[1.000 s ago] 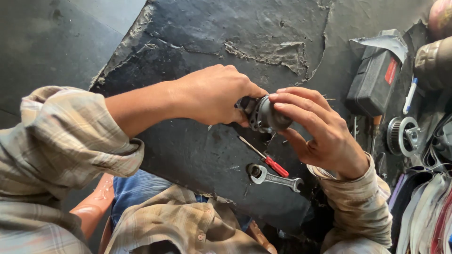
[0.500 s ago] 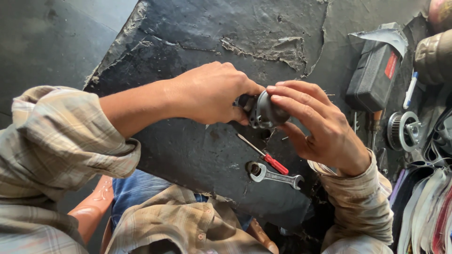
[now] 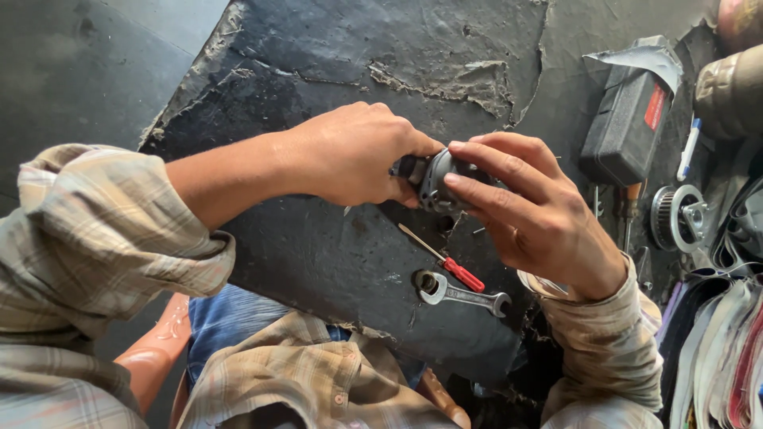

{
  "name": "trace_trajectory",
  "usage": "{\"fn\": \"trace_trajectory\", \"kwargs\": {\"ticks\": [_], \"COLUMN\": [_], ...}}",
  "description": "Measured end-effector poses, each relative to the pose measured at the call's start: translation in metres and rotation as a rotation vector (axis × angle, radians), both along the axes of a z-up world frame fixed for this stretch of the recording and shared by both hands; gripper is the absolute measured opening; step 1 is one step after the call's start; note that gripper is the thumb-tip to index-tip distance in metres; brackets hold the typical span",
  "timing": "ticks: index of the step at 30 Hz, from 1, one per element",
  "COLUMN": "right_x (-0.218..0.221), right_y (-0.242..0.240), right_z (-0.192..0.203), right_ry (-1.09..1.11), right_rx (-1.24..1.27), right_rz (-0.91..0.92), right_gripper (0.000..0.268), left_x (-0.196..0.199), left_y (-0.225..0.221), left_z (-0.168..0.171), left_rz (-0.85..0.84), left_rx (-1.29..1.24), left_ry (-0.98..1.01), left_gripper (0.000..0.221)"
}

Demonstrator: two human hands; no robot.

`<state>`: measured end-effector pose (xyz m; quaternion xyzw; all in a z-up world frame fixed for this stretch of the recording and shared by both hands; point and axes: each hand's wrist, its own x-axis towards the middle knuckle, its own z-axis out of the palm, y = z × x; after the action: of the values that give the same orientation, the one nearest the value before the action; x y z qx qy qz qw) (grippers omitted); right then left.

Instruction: Disassembling and cleaning a motorcycle carburetor on a workbench.

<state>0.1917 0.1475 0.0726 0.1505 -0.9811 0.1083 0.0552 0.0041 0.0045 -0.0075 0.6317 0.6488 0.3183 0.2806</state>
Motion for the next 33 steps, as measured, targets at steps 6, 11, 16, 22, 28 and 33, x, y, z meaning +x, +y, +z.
{"fn": "trace_trajectory", "kwargs": {"ticks": [6, 11, 16, 22, 28, 33], "right_x": [0.001, -0.001, -0.001, -0.004, -0.004, -0.003], "right_y": [-0.002, 0.003, 0.008, 0.018, 0.031, 0.035], "right_z": [0.001, 0.001, -0.001, -0.002, -0.006, -0.011], "right_ry": [0.019, -0.002, -0.023, -0.044, -0.141, -0.144], "right_rx": [0.053, -0.009, -0.054, -0.109, -0.290, -0.354], "right_rz": [-0.035, -0.026, -0.036, -0.054, -0.040, -0.048], "right_gripper": [0.044, 0.049, 0.053, 0.057, 0.056, 0.056], "left_x": [-0.001, -0.002, -0.003, -0.004, -0.004, -0.003], "left_y": [0.001, 0.001, 0.001, 0.004, 0.008, 0.005], "left_z": [-0.006, -0.002, -0.003, -0.009, -0.015, -0.006], "left_rz": [-0.001, -0.002, -0.005, -0.012, 0.028, 0.070], "left_rx": [0.051, 0.027, -0.013, 0.048, 0.156, 0.052], "left_ry": [-0.009, 0.002, -0.011, -0.034, -0.135, -0.253], "left_gripper": [0.057, 0.055, 0.055, 0.051, 0.056, 0.049]}}
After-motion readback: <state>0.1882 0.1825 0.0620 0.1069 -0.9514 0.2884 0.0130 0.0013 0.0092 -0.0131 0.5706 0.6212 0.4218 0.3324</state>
